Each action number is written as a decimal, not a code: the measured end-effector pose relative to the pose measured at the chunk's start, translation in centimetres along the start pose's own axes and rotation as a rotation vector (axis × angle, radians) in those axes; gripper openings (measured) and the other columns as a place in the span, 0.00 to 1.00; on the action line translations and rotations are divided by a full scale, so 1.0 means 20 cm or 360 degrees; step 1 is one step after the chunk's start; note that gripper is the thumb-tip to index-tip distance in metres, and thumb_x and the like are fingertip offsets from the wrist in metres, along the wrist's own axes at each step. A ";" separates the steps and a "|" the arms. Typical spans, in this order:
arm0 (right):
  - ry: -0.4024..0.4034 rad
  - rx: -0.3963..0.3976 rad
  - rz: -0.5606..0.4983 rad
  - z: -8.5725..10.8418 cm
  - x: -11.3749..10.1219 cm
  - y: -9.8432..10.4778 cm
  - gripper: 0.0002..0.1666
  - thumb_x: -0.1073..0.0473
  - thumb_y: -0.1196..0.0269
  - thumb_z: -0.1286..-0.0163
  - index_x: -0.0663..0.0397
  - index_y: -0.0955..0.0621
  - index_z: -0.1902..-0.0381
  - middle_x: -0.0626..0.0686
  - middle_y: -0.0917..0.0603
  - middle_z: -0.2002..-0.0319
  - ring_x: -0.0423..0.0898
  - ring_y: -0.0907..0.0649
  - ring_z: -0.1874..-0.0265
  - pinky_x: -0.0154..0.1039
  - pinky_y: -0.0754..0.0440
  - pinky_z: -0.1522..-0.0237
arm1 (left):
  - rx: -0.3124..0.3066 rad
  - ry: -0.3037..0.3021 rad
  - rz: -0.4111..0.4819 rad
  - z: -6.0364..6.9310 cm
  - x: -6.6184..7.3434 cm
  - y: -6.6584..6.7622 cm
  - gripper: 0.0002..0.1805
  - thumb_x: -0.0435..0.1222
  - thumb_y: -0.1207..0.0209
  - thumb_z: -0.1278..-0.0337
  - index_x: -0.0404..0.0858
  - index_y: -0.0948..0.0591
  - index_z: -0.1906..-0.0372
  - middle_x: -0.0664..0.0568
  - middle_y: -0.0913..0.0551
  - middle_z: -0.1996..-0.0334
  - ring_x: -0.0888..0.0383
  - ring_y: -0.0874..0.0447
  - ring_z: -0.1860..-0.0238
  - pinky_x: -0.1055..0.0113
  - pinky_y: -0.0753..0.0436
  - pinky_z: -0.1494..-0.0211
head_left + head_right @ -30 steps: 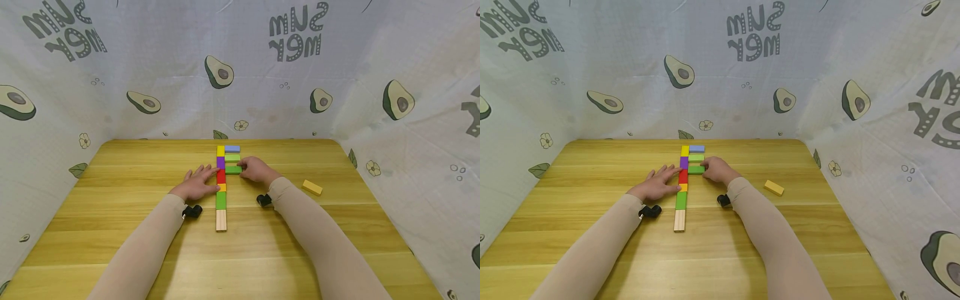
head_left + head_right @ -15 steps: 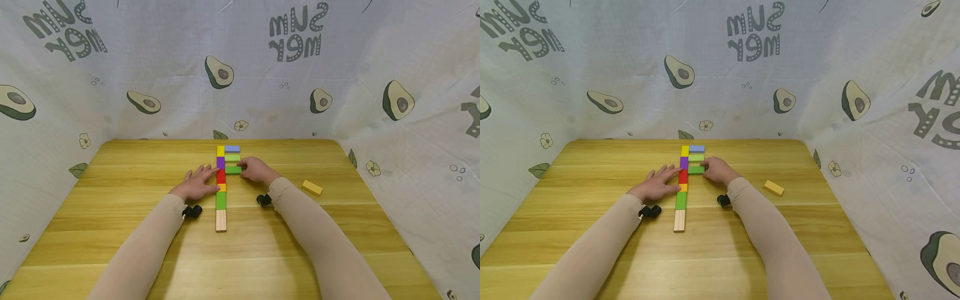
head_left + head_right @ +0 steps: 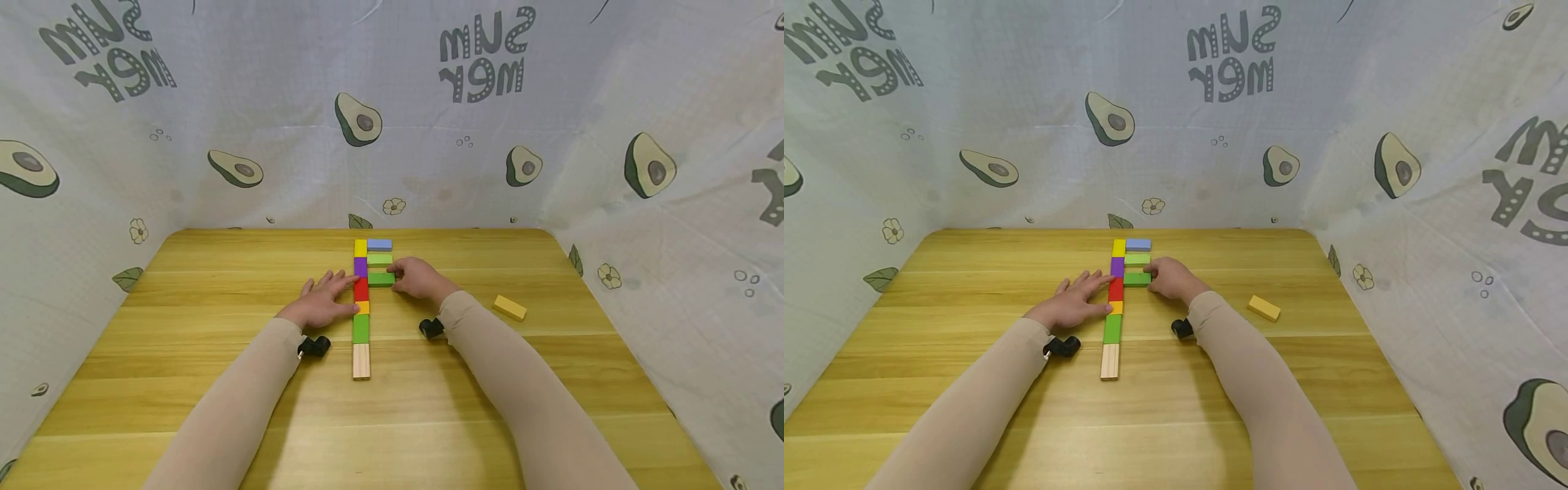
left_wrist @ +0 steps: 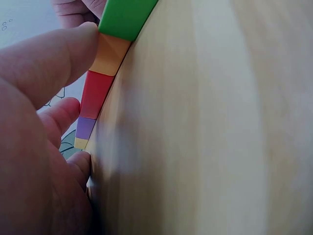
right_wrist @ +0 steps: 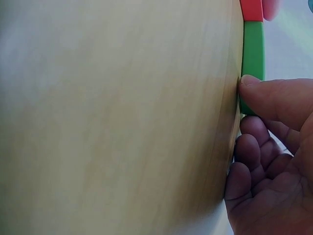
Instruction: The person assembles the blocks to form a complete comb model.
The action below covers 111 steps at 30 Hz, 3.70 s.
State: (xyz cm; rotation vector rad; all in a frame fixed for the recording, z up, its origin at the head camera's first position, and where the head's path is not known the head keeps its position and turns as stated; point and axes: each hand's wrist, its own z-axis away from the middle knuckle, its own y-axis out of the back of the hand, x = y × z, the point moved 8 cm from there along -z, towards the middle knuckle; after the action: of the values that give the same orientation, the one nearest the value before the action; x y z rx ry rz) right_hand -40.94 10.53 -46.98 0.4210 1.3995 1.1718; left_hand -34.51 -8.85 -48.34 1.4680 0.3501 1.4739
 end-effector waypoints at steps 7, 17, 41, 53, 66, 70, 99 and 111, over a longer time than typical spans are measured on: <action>0.0005 -0.0002 -0.0020 0.01 -0.01 0.00 0.28 0.63 0.31 0.29 0.60 0.20 0.32 0.58 0.15 0.42 0.52 0.19 0.45 0.47 0.21 0.31 | 0.0001 -0.0003 -0.0004 0.00 0.00 0.00 0.42 0.57 0.42 0.28 0.56 0.43 0.15 0.47 0.55 0.12 0.42 0.68 0.12 0.37 0.72 0.15; -0.0006 0.0009 -0.0047 0.01 0.00 0.00 0.28 0.62 0.31 0.28 0.60 0.20 0.32 0.58 0.15 0.44 0.51 0.20 0.47 0.47 0.21 0.32 | 0.0003 -0.0014 -0.0006 0.00 0.00 0.00 0.43 0.57 0.41 0.28 0.56 0.43 0.15 0.47 0.55 0.12 0.42 0.68 0.12 0.37 0.72 0.15; -0.0001 0.0120 0.0096 0.40 0.29 0.35 0.33 0.56 0.37 0.23 0.65 0.28 0.26 0.66 0.24 0.29 0.64 0.24 0.31 0.61 0.25 0.29 | 0.0004 -0.0034 -0.0008 0.01 0.00 0.00 0.42 0.57 0.42 0.27 0.56 0.43 0.15 0.47 0.56 0.12 0.41 0.68 0.12 0.37 0.73 0.16; -0.0102 0.0061 0.0030 0.75 0.63 0.40 0.39 0.55 0.34 0.24 0.71 0.31 0.25 0.73 0.29 0.27 0.74 0.28 0.30 0.67 0.26 0.30 | -0.0002 -0.0033 -0.0005 0.00 -0.01 0.00 0.43 0.58 0.42 0.27 0.55 0.44 0.15 0.45 0.56 0.13 0.40 0.68 0.12 0.36 0.72 0.16; -0.0091 0.0104 -0.0006 0.86 0.79 0.39 0.41 0.55 0.27 0.32 0.71 0.27 0.28 0.70 0.19 0.37 0.62 0.17 0.43 0.56 0.17 0.42 | 0.0004 -0.0033 -0.0003 0.00 -0.01 0.00 0.43 0.58 0.42 0.28 0.55 0.44 0.15 0.44 0.55 0.13 0.40 0.68 0.13 0.35 0.72 0.16; -0.0079 0.0101 -0.0049 0.86 0.80 0.39 0.41 0.57 0.27 0.32 0.73 0.28 0.29 0.71 0.19 0.38 0.61 0.17 0.46 0.53 0.16 0.45 | 0.0005 -0.0027 0.0003 0.01 -0.01 0.00 0.43 0.58 0.42 0.28 0.56 0.44 0.15 0.45 0.56 0.13 0.40 0.68 0.13 0.36 0.72 0.16; -0.0121 0.0077 -0.0123 0.89 0.86 0.38 0.34 0.64 0.32 0.30 0.73 0.27 0.29 0.63 0.17 0.51 0.49 0.21 0.59 0.40 0.21 0.57 | 0.0009 -0.0018 0.0001 0.01 0.00 0.00 0.43 0.57 0.42 0.28 0.56 0.43 0.15 0.46 0.56 0.12 0.41 0.69 0.12 0.37 0.73 0.16; -0.0129 0.0070 -0.0126 0.88 0.87 0.38 0.34 0.65 0.33 0.30 0.73 0.27 0.30 0.62 0.17 0.53 0.48 0.22 0.61 0.40 0.21 0.59 | 0.0009 -0.0021 -0.0003 0.01 0.00 0.01 0.43 0.57 0.42 0.28 0.55 0.43 0.15 0.45 0.55 0.13 0.40 0.68 0.12 0.36 0.72 0.16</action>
State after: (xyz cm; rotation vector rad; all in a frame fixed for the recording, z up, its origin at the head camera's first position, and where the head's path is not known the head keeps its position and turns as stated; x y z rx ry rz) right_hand -31.97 34.77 -46.29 0.4357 1.3616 1.0503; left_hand -34.46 -8.94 -48.22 1.4810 0.3479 1.4626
